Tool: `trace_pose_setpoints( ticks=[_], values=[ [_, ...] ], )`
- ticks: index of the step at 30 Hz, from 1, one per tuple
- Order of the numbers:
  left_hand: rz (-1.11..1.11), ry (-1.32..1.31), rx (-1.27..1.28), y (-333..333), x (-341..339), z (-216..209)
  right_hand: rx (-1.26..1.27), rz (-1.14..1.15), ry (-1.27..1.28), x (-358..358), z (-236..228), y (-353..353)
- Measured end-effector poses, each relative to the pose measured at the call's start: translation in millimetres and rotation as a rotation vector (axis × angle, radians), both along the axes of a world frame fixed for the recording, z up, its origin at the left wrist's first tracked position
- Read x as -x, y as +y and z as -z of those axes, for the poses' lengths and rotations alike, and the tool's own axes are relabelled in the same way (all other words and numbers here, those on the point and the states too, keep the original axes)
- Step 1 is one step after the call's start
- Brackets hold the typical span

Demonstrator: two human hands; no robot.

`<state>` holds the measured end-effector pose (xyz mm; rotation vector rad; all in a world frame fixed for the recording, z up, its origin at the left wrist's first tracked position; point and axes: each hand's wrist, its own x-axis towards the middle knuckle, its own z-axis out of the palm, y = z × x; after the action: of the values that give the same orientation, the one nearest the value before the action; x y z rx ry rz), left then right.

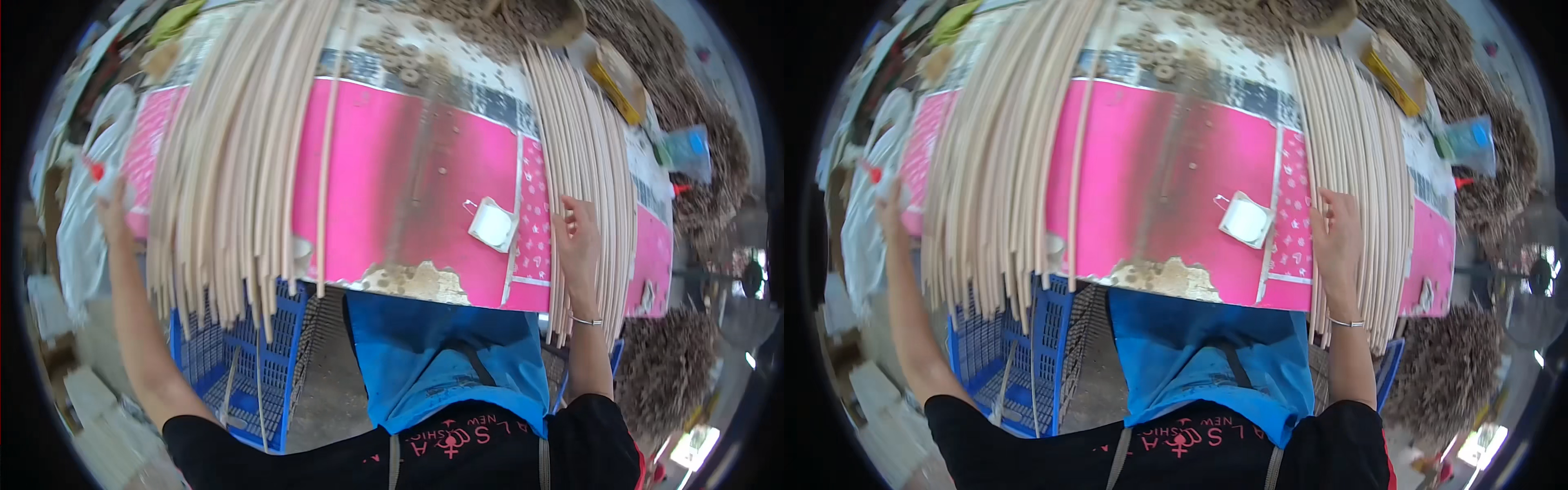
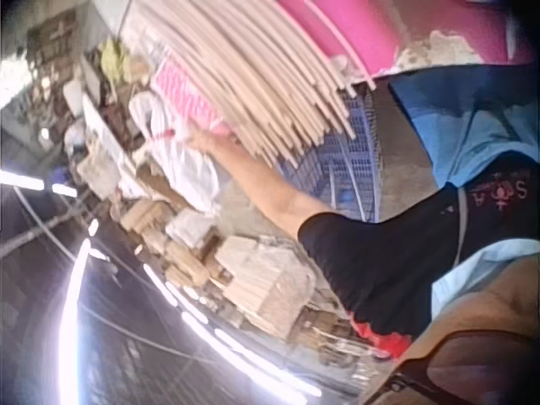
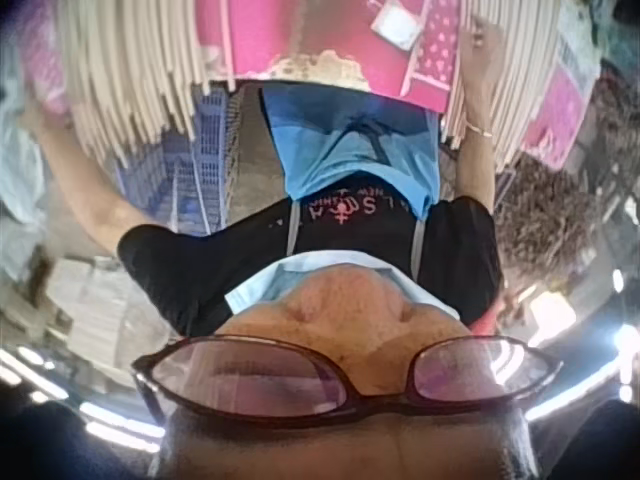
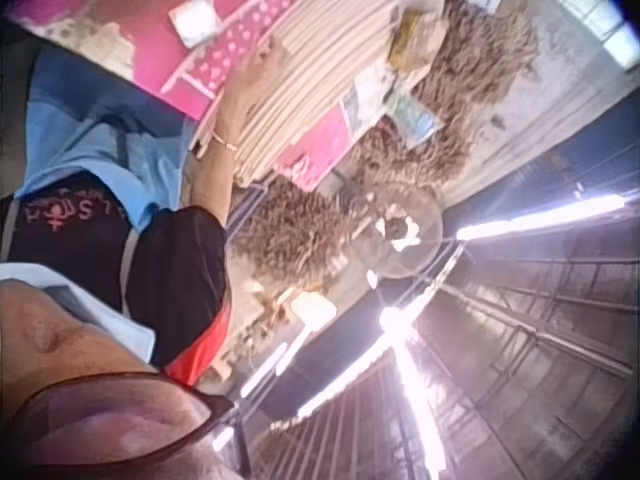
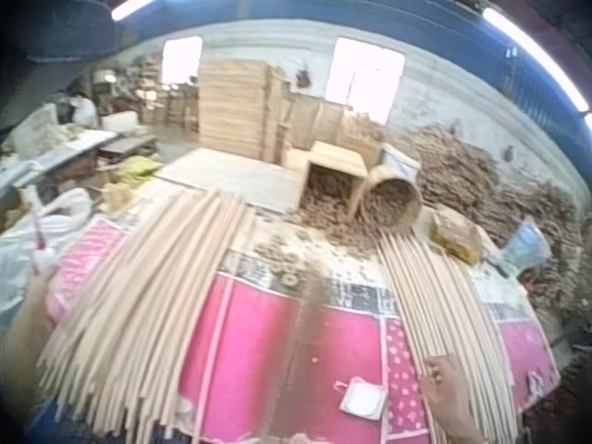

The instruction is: Assembling wooden dowels by sorting them and applying glue to join components at a workbench.

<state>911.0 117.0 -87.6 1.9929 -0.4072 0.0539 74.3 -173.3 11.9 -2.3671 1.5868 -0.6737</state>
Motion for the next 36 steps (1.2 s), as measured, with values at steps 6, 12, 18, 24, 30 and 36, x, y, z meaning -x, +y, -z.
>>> trace_pose_setpoints(
  ticks=[6, 12, 18, 24, 30, 36],
  values=[
    [-0.052, -0.066, 0.270, -10, -112, 51, -0.101, 0.322, 0.326, 65, 18, 12],
    [0.029, 0.084, 0.295, -6, -108, 74, -0.120, 0.366, 0.153, 89, 21, 13],
    [0.086, 0.310, 0.127, -6, -83, 37, -0.149, 0.374, 0.219, 85, 23, 0],
    [0.062, -0.407, -0.057, -28, 78, -11, -0.036, 0.253, 0.262, 97, 35, -14],
    [0.698, -0.362, 0.024, -98, 465, -83, 0.065, 0.240, 0.099, 132, 34, -14],
    [0.899, -0.434, -0.159, -133, 652, -52, -0.097, 0.059, -0.954, 99, -37, 26]
  ],
)
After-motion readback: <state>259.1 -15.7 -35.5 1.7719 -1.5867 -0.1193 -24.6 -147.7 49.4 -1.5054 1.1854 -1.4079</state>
